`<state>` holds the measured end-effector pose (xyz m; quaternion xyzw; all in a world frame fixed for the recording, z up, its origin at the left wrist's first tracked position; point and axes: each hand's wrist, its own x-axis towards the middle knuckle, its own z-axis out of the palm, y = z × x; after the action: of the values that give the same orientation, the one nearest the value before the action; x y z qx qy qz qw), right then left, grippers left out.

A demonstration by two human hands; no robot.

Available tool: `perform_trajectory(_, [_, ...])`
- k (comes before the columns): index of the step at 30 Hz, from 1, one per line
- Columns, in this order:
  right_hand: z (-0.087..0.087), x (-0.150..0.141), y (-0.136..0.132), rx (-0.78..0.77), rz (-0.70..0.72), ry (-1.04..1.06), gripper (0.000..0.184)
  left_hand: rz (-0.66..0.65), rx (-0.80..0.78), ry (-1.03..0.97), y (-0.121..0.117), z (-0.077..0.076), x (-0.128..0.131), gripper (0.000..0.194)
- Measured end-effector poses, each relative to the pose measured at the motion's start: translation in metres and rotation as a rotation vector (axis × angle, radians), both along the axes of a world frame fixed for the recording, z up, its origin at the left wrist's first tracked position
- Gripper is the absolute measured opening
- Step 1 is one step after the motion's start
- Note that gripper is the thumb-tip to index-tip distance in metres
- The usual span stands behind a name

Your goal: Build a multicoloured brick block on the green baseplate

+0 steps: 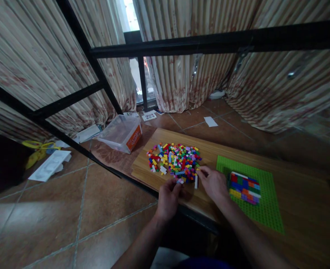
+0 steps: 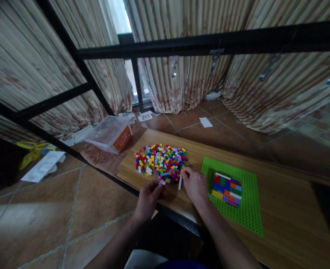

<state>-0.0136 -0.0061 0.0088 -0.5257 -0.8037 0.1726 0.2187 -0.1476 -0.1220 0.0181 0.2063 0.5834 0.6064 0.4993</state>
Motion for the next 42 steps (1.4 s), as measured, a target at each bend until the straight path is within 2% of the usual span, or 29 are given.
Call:
perform_trajectory(3, [-0.001, 0.0, 0.003, 0.049, 0.043, -0.007, 0.028, -0.018, -0.001, -0.013, 0.0, 0.0, 0.0, 0.04])
perform_trajectory(6, [0.008, -0.003, -0.008, 0.033, 0.02, 0.13, 0.03, -0.045, 0.006, -0.013, 0.0, 0.001, 0.0, 0.041])
perform_trajectory(9, [0.019, -0.006, -0.029, -0.167, 0.079, 0.354, 0.034, -0.089, 0.008, -0.015, -0.001, 0.003, 0.0, 0.042])
perform_trajectory(12, [0.022, -0.01, -0.051, -0.382, 0.173, 0.487, 0.033, -0.143, 0.029, -0.012, -0.004, 0.007, 0.003, 0.041])
perform_trajectory(15, [0.015, -0.011, -0.066, -0.443, 0.128, 0.55, 0.03, -0.178, 0.031, 0.008, -0.009, 0.01, 0.007, 0.037])
perform_trajectory(22, [0.004, -0.009, -0.079, -0.468, 0.063, 0.645, 0.024, -0.12, -0.06, 0.059, -0.017, 0.006, 0.018, 0.023])
perform_trajectory(27, [0.001, -0.01, -0.087, -0.43, 0.004, 0.698, 0.025, -0.08, -0.077, 0.037, -0.017, 0.0, 0.024, 0.021])
perform_trajectory(32, [0.0, -0.011, -0.091, -0.375, -0.012, 0.673, 0.024, -0.044, -0.078, 0.064, -0.016, -0.001, 0.028, 0.019])
perform_trajectory(35, [0.0, -0.012, -0.088, -0.368, -0.023, 0.654, 0.024, -0.068, -0.074, 0.109, -0.014, 0.0, 0.025, 0.018])
perform_trajectory(37, [0.0, -0.01, -0.08, -0.347, -0.045, 0.66, 0.026, -0.1, -0.061, 0.217, -0.012, 0.001, 0.019, 0.016])
perform_trajectory(42, [-0.002, -0.005, -0.041, -0.194, -0.064, 0.542, 0.029, -0.168, -0.106, 0.693, -0.007, 0.0, -0.004, 0.011])
